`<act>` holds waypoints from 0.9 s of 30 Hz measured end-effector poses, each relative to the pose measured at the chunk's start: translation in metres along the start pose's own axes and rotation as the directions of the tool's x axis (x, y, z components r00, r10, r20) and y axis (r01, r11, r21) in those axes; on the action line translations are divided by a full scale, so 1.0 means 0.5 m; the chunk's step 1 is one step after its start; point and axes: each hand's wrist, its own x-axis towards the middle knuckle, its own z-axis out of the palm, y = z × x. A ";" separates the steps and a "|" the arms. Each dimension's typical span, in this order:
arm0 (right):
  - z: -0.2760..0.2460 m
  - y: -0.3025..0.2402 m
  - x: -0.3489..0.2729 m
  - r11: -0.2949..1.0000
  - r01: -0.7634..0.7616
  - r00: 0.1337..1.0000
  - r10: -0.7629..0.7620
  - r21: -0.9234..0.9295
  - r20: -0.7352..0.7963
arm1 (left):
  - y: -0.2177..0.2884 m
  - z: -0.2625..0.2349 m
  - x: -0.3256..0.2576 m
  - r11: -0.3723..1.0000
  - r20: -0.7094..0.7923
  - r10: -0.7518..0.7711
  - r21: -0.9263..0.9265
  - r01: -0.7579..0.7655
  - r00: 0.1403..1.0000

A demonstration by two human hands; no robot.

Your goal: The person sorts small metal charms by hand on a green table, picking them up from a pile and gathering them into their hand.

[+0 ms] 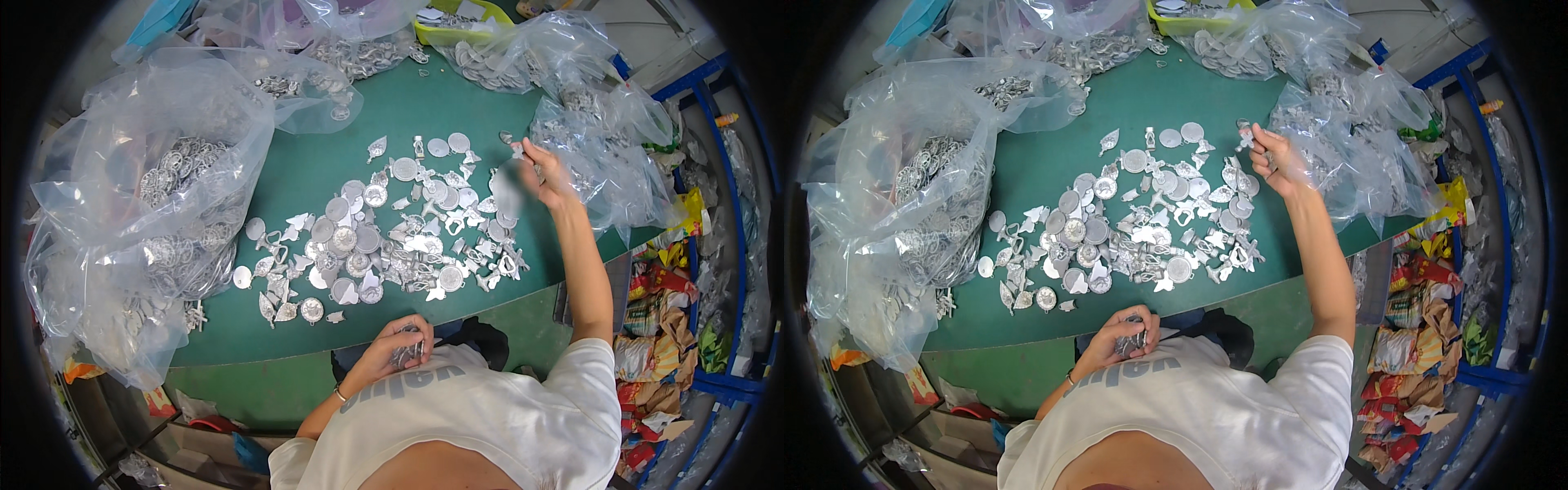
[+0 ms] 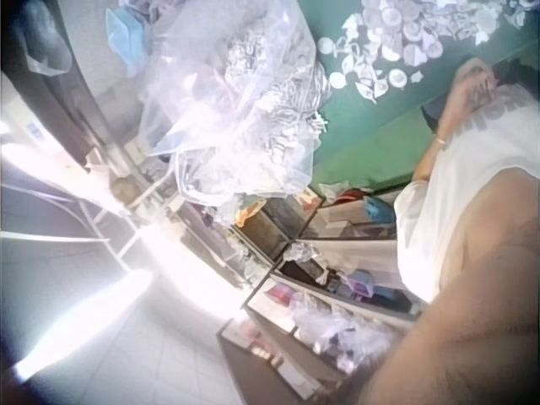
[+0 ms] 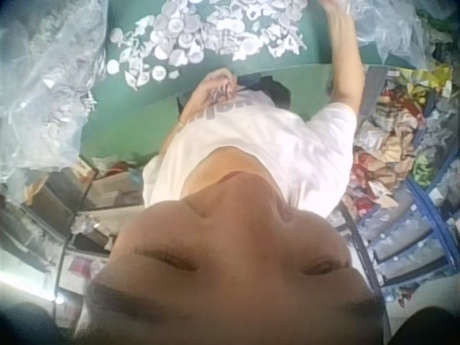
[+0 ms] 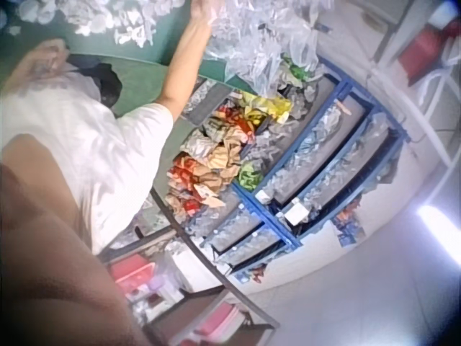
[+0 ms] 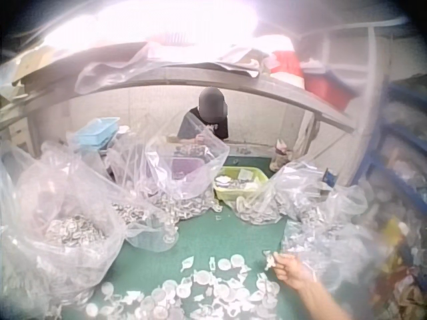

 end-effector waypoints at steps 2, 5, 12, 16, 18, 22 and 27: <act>0.009 0.002 -0.016 0.981 -0.064 0.997 0.072 0.185 -0.035 | 0.000 0.000 0.000 1.000 -0.001 0.000 0.003 0.000 1.000; 0.002 0.013 -0.021 0.899 -0.150 0.984 0.175 0.411 -0.024 | 0.000 0.001 0.000 1.000 -0.012 -0.008 0.005 0.008 1.000; 0.031 0.037 -0.093 0.825 -0.191 0.970 0.243 0.533 -0.029 | 0.002 -0.002 0.001 1.000 0.008 -0.015 0.001 0.015 1.000; 0.007 0.059 -0.106 1.000 0.014 0.998 -0.014 -0.006 0.067 | 0.004 0.003 -0.001 1.000 -0.019 -0.022 0.006 0.022 1.000; 0.003 0.064 -0.081 0.873 0.155 0.961 -0.242 -0.462 -0.135 | 0.003 0.001 -0.001 1.000 -0.007 -0.022 0.008 0.023 1.000; -0.100 0.136 0.061 0.231 0.477 0.710 -0.670 -0.848 0.217 | 0.005 0.003 0.004 0.999 0.007 -0.035 0.013 0.035 0.999; -0.034 0.114 0.052 0.022 0.199 0.807 -0.570 -0.980 0.151 | 0.003 0.007 0.002 0.999 -0.052 -0.018 0.026 0.019 0.998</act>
